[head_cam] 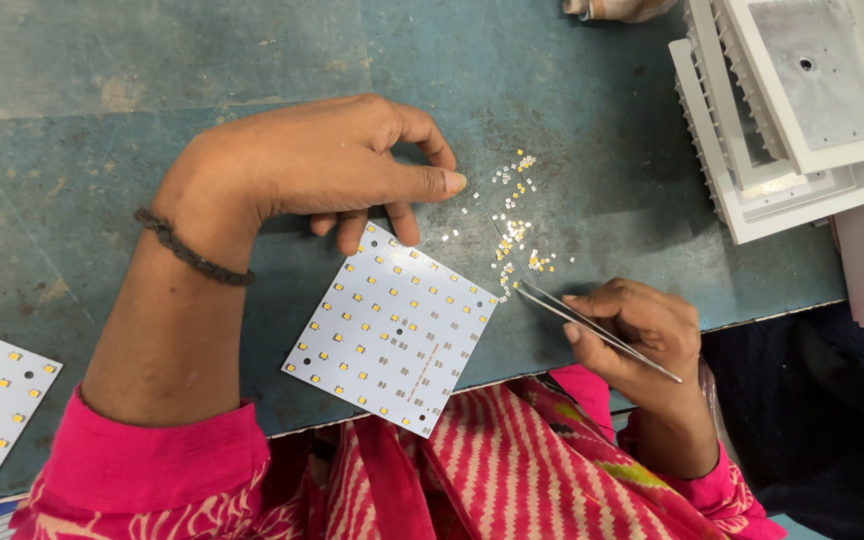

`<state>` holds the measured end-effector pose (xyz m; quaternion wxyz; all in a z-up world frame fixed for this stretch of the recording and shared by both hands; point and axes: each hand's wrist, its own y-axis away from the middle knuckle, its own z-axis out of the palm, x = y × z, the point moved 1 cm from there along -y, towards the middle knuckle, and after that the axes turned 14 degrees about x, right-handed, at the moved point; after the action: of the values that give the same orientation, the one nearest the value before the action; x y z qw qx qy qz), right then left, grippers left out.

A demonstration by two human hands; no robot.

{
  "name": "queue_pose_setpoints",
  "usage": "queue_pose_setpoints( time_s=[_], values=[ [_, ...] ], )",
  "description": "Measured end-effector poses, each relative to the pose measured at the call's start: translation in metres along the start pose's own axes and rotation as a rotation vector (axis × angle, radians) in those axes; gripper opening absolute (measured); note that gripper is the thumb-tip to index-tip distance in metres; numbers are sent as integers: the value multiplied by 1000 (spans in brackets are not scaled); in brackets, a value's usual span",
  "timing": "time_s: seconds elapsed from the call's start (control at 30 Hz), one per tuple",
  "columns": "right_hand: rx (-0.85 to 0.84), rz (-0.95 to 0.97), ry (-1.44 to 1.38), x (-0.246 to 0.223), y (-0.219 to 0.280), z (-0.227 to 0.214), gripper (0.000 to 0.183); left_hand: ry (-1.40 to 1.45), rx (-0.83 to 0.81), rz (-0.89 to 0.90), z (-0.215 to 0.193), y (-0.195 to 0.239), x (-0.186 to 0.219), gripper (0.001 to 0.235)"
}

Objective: The person uses tweezers to pick up small LED components from a table and places them onto designated spots on a square LED circuit board. The person repeats this process for multiple boards, handling the components one at a time.

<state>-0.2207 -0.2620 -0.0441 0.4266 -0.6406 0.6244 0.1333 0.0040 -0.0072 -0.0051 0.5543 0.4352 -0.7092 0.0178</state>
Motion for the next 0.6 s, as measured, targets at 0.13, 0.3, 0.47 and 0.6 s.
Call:
queue_pose_setpoints(
  time_s=[0.13,0.3,0.47,0.6],
  values=[
    [0,-11,-31,0,0,1,17,-2,2,8,0,1,0,49],
    [33,5,21,-5,3,2,13,-24,5,18,0,2,2,48],
    [-32,-81,-130,-16,8,16,18,-53,15,34,-1,5,2,48],
    [-99,-171,-79,-23,8,20,16,-62,18,43,-2,5,4,47]
  ],
)
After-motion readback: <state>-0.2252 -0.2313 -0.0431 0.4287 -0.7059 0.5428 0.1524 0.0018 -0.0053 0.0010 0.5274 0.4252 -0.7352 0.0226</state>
